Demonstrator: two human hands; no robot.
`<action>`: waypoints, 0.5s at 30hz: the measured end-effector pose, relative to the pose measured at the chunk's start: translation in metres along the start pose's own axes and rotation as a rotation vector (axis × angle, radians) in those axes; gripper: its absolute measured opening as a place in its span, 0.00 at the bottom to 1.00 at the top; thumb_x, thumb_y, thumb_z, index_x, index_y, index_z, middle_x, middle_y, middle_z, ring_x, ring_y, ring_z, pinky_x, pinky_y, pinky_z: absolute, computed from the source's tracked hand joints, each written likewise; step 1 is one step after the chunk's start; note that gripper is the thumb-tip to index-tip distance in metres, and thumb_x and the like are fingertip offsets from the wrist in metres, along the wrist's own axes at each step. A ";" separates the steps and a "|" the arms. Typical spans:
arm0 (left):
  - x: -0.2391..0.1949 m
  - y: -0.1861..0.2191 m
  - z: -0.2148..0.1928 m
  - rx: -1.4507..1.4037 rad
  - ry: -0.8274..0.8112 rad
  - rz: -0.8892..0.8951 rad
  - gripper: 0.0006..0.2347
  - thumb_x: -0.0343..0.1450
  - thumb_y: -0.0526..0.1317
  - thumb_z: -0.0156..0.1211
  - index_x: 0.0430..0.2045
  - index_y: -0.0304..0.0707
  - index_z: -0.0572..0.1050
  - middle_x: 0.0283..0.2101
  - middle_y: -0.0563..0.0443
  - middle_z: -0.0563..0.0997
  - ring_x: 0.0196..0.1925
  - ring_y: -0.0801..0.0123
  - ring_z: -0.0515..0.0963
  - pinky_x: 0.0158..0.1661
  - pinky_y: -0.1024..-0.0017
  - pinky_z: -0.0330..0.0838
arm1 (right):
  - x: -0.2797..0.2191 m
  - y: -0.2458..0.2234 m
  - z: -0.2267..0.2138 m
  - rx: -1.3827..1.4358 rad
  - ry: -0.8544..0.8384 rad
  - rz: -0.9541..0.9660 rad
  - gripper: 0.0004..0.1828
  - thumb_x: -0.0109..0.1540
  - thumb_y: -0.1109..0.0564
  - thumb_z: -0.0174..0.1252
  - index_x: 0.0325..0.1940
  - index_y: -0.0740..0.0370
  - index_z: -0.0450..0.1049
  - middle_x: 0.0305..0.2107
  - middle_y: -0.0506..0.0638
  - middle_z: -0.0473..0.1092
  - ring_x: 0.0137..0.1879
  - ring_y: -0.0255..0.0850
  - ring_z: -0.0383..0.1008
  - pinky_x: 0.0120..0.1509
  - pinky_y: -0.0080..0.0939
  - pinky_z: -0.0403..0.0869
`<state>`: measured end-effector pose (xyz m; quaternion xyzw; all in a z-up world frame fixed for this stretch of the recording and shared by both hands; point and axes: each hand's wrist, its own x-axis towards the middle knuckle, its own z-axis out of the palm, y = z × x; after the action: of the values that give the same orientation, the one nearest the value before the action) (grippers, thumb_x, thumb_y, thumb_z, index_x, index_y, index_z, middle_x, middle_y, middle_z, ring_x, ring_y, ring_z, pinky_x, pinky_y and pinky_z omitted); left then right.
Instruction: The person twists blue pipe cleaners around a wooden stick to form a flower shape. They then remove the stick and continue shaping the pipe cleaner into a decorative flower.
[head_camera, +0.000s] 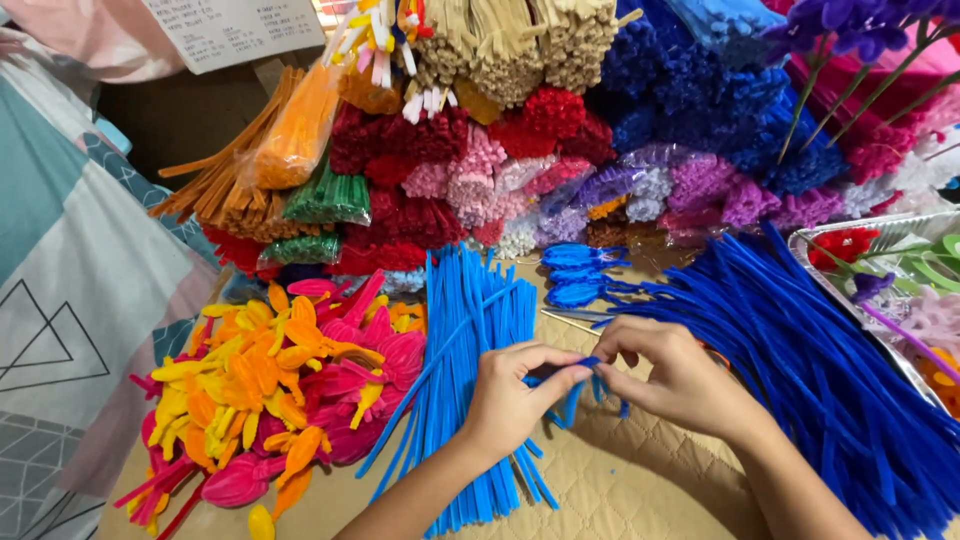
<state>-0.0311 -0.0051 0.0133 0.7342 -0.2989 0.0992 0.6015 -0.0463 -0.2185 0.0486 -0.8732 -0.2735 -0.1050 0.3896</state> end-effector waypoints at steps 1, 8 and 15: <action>0.003 0.000 -0.003 0.001 -0.001 0.004 0.05 0.67 0.37 0.71 0.33 0.39 0.85 0.36 0.51 0.88 0.37 0.73 0.85 0.38 0.77 0.78 | 0.001 0.000 0.000 -0.002 0.004 -0.002 0.03 0.60 0.56 0.61 0.32 0.54 0.79 0.29 0.41 0.77 0.32 0.33 0.71 0.39 0.34 0.70; 0.002 -0.031 -0.013 -0.156 -0.815 -0.242 0.19 0.78 0.53 0.46 0.55 0.40 0.70 0.45 0.56 0.73 0.47 0.72 0.71 0.51 0.73 0.67 | 0.000 -0.006 0.001 0.191 -0.144 0.102 0.06 0.62 0.56 0.60 0.31 0.55 0.79 0.25 0.41 0.74 0.33 0.32 0.70 0.39 0.35 0.70; -0.011 -0.050 -0.002 -0.244 -0.776 -0.525 0.14 0.80 0.54 0.43 0.40 0.48 0.73 0.36 0.65 0.68 0.38 0.82 0.63 0.42 0.80 0.60 | 0.001 -0.004 0.001 0.252 -0.099 0.083 0.06 0.59 0.53 0.67 0.32 0.56 0.85 0.27 0.43 0.80 0.33 0.32 0.75 0.38 0.34 0.72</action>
<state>-0.0121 0.0051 -0.0330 0.6917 -0.3152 -0.3728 0.5322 -0.0475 -0.2156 0.0507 -0.8319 -0.2668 -0.0104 0.4864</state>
